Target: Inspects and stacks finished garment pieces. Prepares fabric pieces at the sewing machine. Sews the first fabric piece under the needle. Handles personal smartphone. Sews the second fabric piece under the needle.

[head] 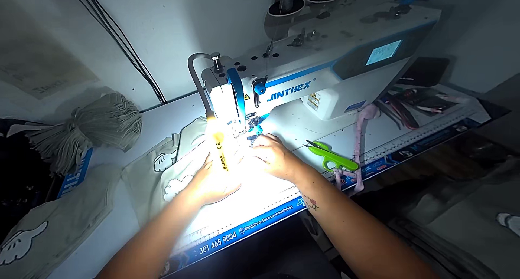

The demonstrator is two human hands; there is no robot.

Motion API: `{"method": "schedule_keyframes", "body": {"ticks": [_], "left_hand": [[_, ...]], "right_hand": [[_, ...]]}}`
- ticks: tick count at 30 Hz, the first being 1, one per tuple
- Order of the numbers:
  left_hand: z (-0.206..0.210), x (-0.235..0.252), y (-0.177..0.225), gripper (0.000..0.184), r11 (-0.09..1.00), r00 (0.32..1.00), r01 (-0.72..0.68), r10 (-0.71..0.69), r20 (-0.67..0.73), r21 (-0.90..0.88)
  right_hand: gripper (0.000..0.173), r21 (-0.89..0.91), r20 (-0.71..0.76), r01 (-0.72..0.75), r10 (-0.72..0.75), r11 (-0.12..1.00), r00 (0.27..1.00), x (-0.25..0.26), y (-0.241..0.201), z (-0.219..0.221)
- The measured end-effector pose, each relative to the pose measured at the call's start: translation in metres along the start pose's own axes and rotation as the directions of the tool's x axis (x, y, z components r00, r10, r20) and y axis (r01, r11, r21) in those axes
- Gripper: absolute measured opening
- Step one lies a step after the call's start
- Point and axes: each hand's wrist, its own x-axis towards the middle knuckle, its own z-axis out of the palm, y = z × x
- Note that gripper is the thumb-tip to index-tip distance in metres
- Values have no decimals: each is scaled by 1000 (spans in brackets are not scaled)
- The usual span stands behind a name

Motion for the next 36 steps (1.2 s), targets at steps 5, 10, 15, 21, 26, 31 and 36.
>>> {"method": "schedule_keyframes", "body": {"ticks": [5,10,15,21,26,31,36], "left_hand": [[0,-6,6,60,1000,1000,-6,6,10,1],[-3,-6,-2,61,990,998,20,-12,59,-140],[-1,-4,-13,65,988,997,6,6,81,-153],[1,-4,-19,72,990,996,8,4,84,-139],[6,2,-29,79,990,993,44,-28,114,-136],[23,5,-45,76,992,1000,8,-6,14,-126],[18,11,-50,74,992,999,35,-30,39,-123]], "right_hand": [[16,-3,-1,-12,12,1000,1000,0,-1,0],[15,-50,0,-23,23,998,1000,0,-4,-1],[17,-100,11,-44,46,994,999,0,-4,1],[18,-209,4,-64,67,976,998,2,-10,3],[17,-274,-6,-79,80,958,997,5,-16,8],[15,-172,-82,-121,108,978,991,8,-16,15],[15,119,-367,-205,235,971,900,14,-5,16]]}}
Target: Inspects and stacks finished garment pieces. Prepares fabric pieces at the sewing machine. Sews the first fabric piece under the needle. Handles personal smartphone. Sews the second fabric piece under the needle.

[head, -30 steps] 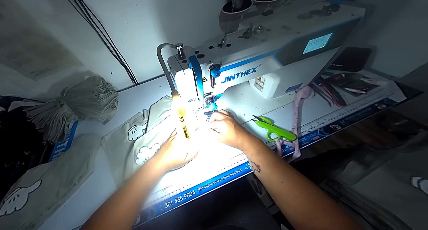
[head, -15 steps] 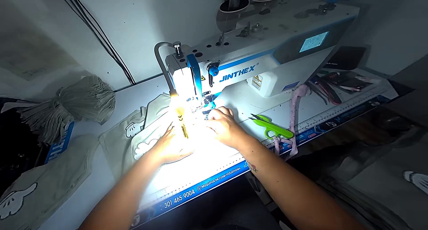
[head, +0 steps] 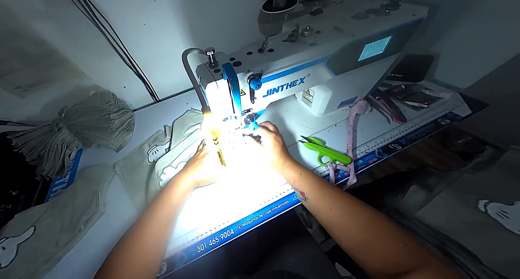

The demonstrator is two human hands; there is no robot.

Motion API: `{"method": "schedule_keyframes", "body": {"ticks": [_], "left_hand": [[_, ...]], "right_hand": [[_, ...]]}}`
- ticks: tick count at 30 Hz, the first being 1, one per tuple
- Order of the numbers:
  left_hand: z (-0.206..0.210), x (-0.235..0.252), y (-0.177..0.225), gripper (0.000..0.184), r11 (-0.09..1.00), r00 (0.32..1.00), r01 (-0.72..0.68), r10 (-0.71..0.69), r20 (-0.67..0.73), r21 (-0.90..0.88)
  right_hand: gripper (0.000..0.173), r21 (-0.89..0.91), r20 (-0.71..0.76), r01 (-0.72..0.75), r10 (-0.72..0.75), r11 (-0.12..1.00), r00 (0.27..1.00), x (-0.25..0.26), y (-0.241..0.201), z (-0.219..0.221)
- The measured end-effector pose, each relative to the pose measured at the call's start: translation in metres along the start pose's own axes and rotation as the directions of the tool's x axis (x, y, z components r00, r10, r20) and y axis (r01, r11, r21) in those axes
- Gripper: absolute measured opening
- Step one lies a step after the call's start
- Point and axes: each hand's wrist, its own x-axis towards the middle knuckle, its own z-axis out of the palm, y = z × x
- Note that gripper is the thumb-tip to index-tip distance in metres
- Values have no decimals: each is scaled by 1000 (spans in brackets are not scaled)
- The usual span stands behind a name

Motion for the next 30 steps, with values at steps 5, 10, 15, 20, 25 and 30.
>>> {"method": "schedule_keyframes", "body": {"ticks": [5,10,15,20,25,30], "left_hand": [[-9,6,0,72,1000,1000,27,-27,-15,-13],[-7,12,-9,71,1000,1000,17,-17,-22,-10],[-8,7,-1,68,999,999,36,-36,-26,-25],[-8,5,1,67,1000,999,8,-9,-44,-24],[-9,7,0,68,999,999,35,-36,-25,-27],[-7,6,-1,71,998,999,54,-54,3,-18]], "right_hand": [[13,115,-36,-114,119,987,992,9,-1,-1],[13,148,-42,-179,187,973,981,17,-1,0],[16,108,-10,-197,199,974,980,17,-4,-1],[13,124,-8,-187,190,974,982,15,-4,-3],[9,102,-12,-141,143,985,990,12,-3,-3],[12,84,-16,-127,129,988,992,12,-4,-3]]}}
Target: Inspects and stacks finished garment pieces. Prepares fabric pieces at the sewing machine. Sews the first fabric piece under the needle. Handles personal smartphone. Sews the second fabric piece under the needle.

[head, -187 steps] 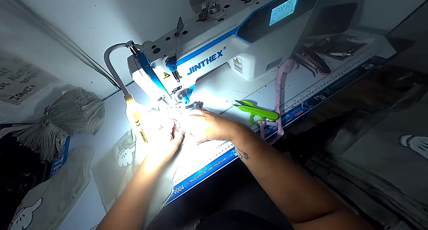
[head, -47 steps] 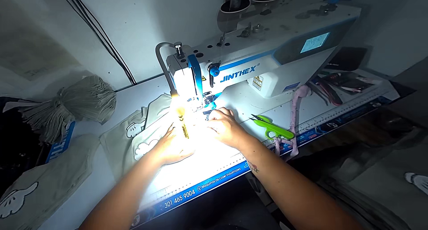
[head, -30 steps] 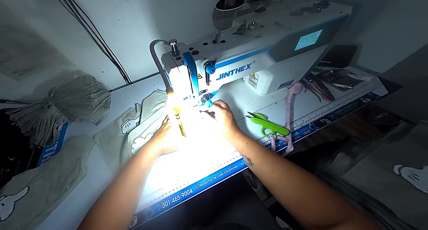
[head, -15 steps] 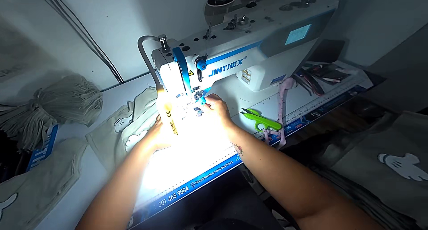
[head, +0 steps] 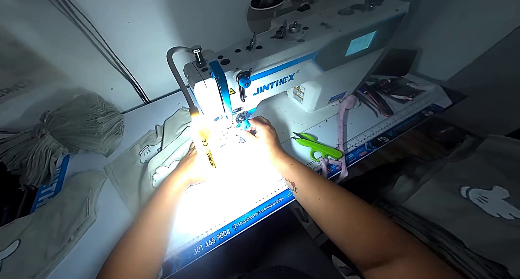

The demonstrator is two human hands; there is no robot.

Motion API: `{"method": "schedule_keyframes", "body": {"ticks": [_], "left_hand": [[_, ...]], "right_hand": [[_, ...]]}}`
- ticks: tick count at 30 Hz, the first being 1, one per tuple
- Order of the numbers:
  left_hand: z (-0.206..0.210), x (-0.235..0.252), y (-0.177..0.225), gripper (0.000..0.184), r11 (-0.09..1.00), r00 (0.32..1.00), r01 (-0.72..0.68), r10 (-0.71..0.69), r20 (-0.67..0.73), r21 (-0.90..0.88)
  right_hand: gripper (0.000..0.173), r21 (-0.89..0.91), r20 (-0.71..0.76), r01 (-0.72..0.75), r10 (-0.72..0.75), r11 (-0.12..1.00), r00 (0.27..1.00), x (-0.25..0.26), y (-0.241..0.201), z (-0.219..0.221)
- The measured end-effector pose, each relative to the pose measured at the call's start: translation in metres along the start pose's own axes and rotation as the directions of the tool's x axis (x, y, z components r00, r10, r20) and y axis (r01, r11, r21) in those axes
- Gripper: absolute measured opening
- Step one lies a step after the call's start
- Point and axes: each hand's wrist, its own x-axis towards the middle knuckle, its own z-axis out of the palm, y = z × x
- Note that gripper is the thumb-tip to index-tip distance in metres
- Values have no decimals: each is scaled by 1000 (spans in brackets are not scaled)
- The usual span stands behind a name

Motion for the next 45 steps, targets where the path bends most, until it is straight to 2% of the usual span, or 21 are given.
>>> {"method": "schedule_keyframes", "body": {"ticks": [6,10,14,21,24,30,33,36,37,38,40,42,44,45], "left_hand": [[2,0,1,72,999,999,45,-45,19,-9],[-8,-12,22,71,998,999,50,-50,-2,-36],[-6,-31,38,64,999,1000,-23,24,-17,29],[-10,-39,45,77,984,982,171,-175,74,51],[-12,-48,52,79,975,976,209,-212,47,70],[-11,-92,82,87,984,986,151,-157,55,99],[2,-115,97,85,998,998,19,-15,-57,62],[6,-129,117,78,995,992,-86,82,-95,-40],[4,-130,123,74,990,991,-110,103,-88,-82],[1,-128,126,67,986,986,-136,125,-109,-96],[-5,-114,116,45,985,955,-173,162,-248,-25],[-22,-90,93,32,999,938,-24,32,-344,29],[-48,-63,66,30,961,909,273,-274,-315,-49],[-57,-52,50,39,907,871,414,-421,-254,-84]], "right_hand": [[14,14,-35,-25,26,1000,999,0,0,-1],[18,41,-40,-60,62,997,997,-1,-2,-4],[18,3,-55,-36,36,999,998,-6,3,-7],[20,-27,-22,-86,85,996,996,-13,0,-13],[20,-43,-20,-68,67,997,998,-13,3,-14],[20,-103,11,-45,46,994,999,-18,0,-12],[21,-180,95,-15,32,984,995,-37,-13,-14],[21,-322,177,92,-35,942,984,-73,-26,-11],[27,-366,208,110,-34,924,978,-83,-30,-10],[36,-396,250,100,3,913,968,-92,-37,-11],[52,-437,314,14,138,899,939,-102,-52,-13],[55,-501,362,-52,264,864,894,-104,-70,-15],[55,-602,434,-87,417,794,799,-97,-88,-17],[54,-633,462,-100,478,767,747,-92,-97,-19]]}}
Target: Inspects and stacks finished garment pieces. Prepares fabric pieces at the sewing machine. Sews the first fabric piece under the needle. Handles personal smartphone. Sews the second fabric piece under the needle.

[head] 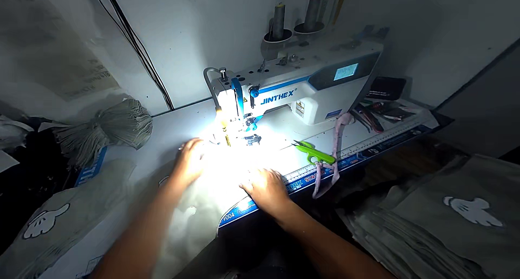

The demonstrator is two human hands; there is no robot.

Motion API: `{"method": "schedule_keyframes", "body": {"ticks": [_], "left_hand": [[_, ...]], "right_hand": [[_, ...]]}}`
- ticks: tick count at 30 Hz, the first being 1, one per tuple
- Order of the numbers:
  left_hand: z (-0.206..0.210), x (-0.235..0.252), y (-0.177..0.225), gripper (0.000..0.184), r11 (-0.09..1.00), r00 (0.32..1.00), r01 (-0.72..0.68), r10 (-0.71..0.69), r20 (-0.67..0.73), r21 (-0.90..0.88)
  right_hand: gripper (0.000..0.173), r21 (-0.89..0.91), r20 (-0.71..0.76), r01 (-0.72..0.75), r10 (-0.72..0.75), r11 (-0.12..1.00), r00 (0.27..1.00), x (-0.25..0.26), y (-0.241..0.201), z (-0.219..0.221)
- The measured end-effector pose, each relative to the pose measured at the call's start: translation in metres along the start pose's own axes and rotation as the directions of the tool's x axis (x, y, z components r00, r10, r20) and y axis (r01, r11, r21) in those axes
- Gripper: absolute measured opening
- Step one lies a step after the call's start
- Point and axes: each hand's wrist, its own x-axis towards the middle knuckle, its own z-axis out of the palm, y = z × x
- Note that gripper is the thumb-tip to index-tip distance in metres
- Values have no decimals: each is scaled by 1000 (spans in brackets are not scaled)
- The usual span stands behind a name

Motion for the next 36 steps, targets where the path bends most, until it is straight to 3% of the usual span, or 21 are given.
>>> {"method": "schedule_keyframes", "body": {"ticks": [2,4,8,11,13,16,19,22,24,26,28,33,36], "left_hand": [[-5,25,-15,60,965,949,256,-261,175,47],[-5,32,-12,58,945,895,323,-321,310,47],[-6,13,14,23,970,896,234,-186,402,-73],[-21,-24,45,34,887,917,296,-161,365,-353],[-25,-43,67,30,827,956,223,-84,280,-516],[-35,-68,112,27,813,981,65,54,186,-578],[-24,-80,152,28,637,956,-180,293,20,-750],[-14,-83,205,32,496,939,-202,344,-23,-845],[0,-77,230,31,320,907,-198,419,-49,-926],[6,-72,261,29,175,886,-136,463,-41,-975],[9,-67,290,30,101,879,-73,477,-16,-992],[8,-43,355,36,95,848,-62,529,-3,-994],[3,-22,404,35,172,820,3,564,101,-985]], "right_hand": [[47,12,81,-24,23,1000,996,-4,-5,-10],[38,62,103,-22,15,998,995,-10,-1,-15],[26,312,11,41,-46,949,999,-33,28,-14],[31,584,-70,128,-108,802,992,-61,58,-22],[33,716,-69,117,-96,688,993,-89,78,-38],[27,820,-144,139,-36,555,989,-135,102,-61],[20,748,-446,332,64,574,893,-180,120,-75],[15,466,-776,483,81,741,625,-211,143,-81],[15,254,-874,426,18,868,485,-234,158,-93],[15,101,-918,326,-38,940,395,-258,170,-110],[14,6,-941,213,-66,977,331,-282,181,-126],[20,-91,-965,-21,-83,996,249,-327,213,-166],[29,-108,-969,-211,-56,971,241,-337,242,-192]]}}
